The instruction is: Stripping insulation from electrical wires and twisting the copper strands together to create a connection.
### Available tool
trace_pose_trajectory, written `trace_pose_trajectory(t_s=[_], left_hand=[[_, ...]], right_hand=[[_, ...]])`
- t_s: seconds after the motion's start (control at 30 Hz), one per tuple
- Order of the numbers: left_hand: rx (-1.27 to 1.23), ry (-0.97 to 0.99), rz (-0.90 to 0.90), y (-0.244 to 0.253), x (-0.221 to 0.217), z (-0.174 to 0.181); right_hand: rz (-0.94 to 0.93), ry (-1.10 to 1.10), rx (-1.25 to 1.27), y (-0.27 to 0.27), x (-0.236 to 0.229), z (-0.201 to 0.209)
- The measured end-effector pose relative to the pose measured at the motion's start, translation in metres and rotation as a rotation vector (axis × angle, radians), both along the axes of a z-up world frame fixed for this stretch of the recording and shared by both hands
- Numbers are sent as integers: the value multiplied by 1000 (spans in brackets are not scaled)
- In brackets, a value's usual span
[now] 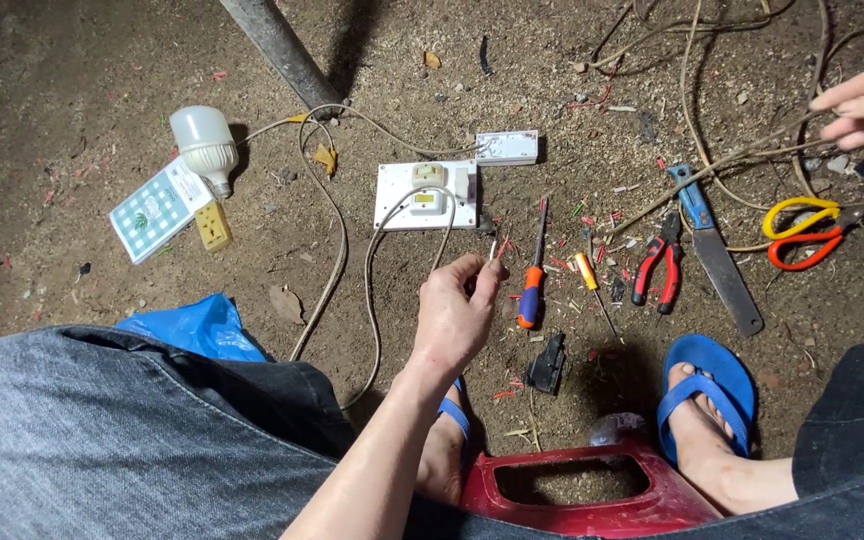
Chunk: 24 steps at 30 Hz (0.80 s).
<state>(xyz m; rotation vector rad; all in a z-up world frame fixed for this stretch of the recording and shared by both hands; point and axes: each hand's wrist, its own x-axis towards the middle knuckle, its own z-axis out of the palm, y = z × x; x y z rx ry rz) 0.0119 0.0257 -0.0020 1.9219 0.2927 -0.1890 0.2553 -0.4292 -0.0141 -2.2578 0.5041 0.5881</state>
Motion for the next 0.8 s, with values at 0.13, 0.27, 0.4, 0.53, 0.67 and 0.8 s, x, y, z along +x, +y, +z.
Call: trace_pose_trajectory(t_s=[0.13,0.27,0.4,0.53,0.67,0.8], left_hand=[[6,-14,3,1,-1,-2],[7,2,-6,0,0,2],[3,-9,-5,-2,1,3],[40,-25,-7,0,1,1],[-10,-11,10,1,1,2],[-14,-5,18,1,2,2]], right_hand=[[13,-39,21,12,-9,1],[16,-24,10,-11,-6,-23],[-1,47,-62,-30,-1,-49],[-39,70,-100,-11,-18,-38],[29,72,-110,-9,-17,-38],[95,126,-120,-3,-26,-43]])
